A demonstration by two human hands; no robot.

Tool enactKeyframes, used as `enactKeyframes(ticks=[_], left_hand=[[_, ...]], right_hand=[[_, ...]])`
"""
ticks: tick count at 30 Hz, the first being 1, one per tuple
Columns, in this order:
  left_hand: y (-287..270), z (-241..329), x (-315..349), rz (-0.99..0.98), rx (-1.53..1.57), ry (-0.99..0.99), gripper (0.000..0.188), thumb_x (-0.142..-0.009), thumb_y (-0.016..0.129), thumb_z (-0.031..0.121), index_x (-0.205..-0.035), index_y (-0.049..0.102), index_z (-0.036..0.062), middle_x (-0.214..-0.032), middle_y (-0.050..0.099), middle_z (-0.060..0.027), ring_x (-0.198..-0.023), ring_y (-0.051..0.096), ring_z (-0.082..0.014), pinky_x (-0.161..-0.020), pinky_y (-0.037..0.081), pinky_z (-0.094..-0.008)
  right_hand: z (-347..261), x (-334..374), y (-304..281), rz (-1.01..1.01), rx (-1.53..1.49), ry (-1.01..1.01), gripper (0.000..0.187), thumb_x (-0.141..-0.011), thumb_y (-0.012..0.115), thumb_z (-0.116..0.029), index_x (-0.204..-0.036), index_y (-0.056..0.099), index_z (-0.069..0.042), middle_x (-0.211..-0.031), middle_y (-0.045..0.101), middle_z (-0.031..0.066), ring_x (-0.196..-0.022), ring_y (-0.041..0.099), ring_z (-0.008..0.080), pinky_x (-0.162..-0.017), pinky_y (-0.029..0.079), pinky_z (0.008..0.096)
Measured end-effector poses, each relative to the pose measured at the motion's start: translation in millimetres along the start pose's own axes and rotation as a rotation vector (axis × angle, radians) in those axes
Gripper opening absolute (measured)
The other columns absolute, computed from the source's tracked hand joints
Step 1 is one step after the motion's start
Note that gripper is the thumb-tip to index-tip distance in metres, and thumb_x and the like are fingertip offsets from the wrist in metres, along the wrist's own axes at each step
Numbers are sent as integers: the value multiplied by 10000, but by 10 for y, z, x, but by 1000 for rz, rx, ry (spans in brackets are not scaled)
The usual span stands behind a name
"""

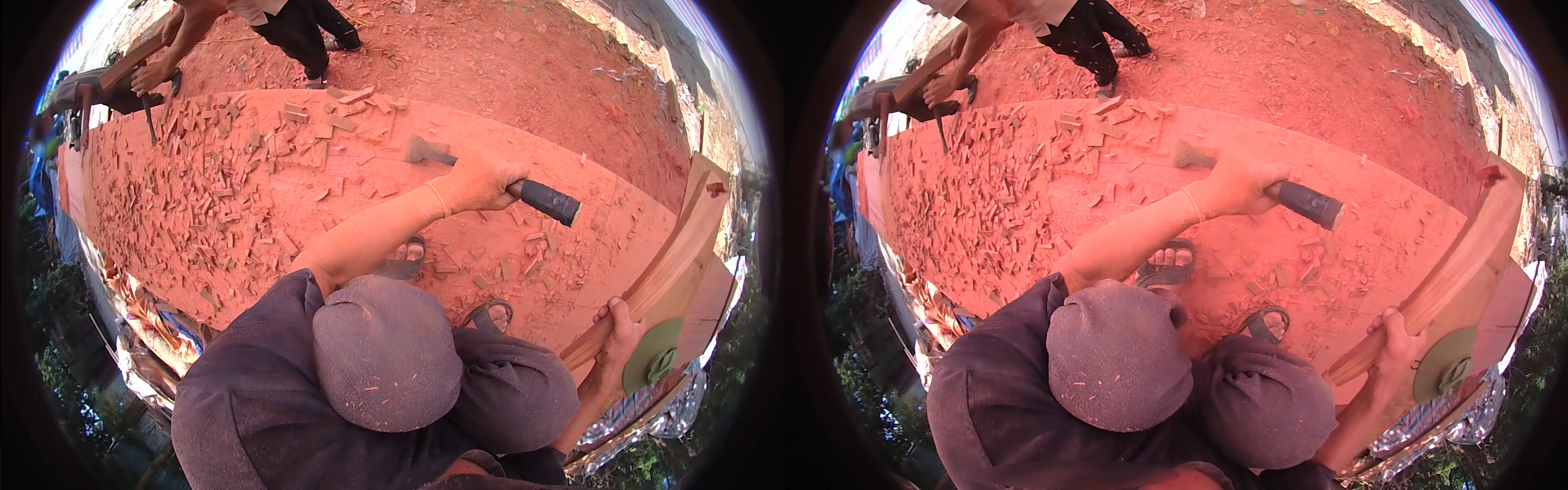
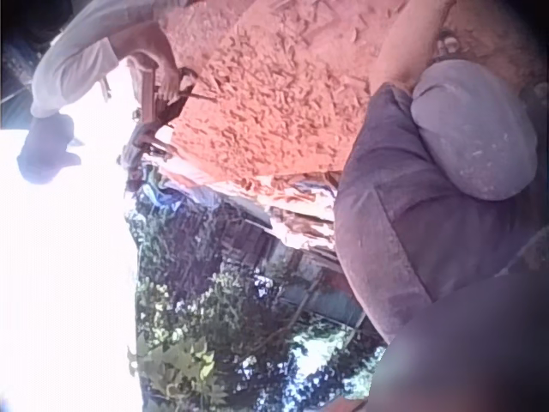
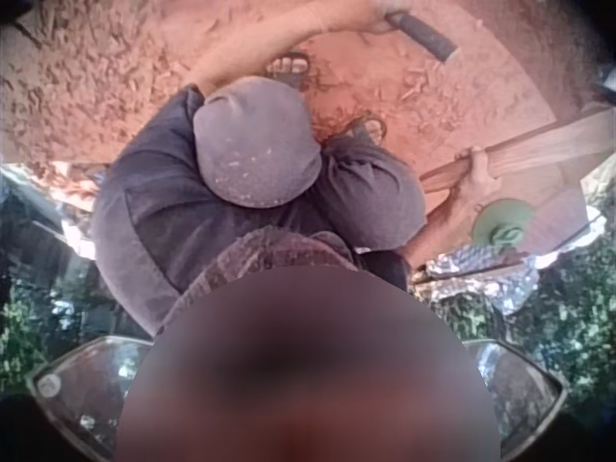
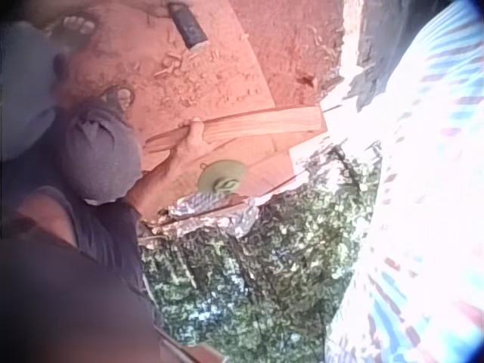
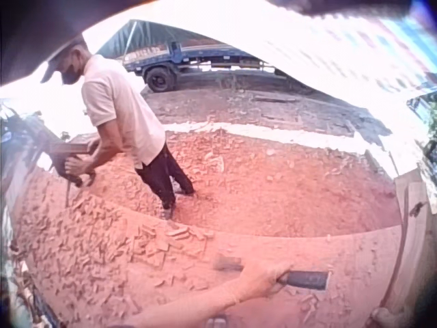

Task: The person uses a hammer and a piece of wood to split larger pieces of wood into smaller fragments. The person repeatedly strikes the wood with the hammer, creating wood chips and debris on the ground.

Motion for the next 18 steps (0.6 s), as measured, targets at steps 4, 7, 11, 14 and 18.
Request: enactKeyframes(ticks=[4,7,11,14,18], left_hand=[[-35,2,-84,70,29,-4,215,-740,756,184,-705,553,120,-664,594,-98,-636,621,-334,-551,455,-436],[-77,-83,-140,119,106,-22,214,-740,765,175,-712,563,109,-692,607,-101,-655,628,-337,-555,457,-434],[-173,-96,-140,170,146,12,213,-735,776,187,-715,577,113,-667,595,-106,-634,623,-347,-549,453,-443],[-199,-80,-131,142,100,2,207,-730,778,185,-717,584,114,-650,588,-112,-616,619,-348,-543,451,-444],[-166,-80,-137,129,60,2,208,-728,774,183,-712,578,115,-644,586,-116,-611,619,-348,-540,449,-445]], right_hand=[[-549,-66,-171,132,-128,-55,270,-882,673,-72,-1099,542,22,-841,599,94,-682,605,168,-604,533,299],[-657,-22,102,163,-353,-135,248,-886,663,-65,-1089,552,21,-854,599,93,-693,603,181,-616,535,312],[-147,146,998,-118,-88,-96,254,-862,676,-51,-1067,556,38,-770,610,83,-618,610,178,-560,520,326],[283,318,1238,-402,107,65,261,-812,704,-36,-1030,579,34,-756,618,66,-601,601,162,-560,504,314],[2,304,779,-305,38,44,252,-809,711,-35,-1029,604,29,-781,627,57,-641,604,142,-606,508,292]])
Point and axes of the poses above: each hand's wrist, its own x-axis away from the middle knuckle, its own y-axis out of the palm, z = x × y, the point moved 5 cm from there along -x, towards the middle knuckle
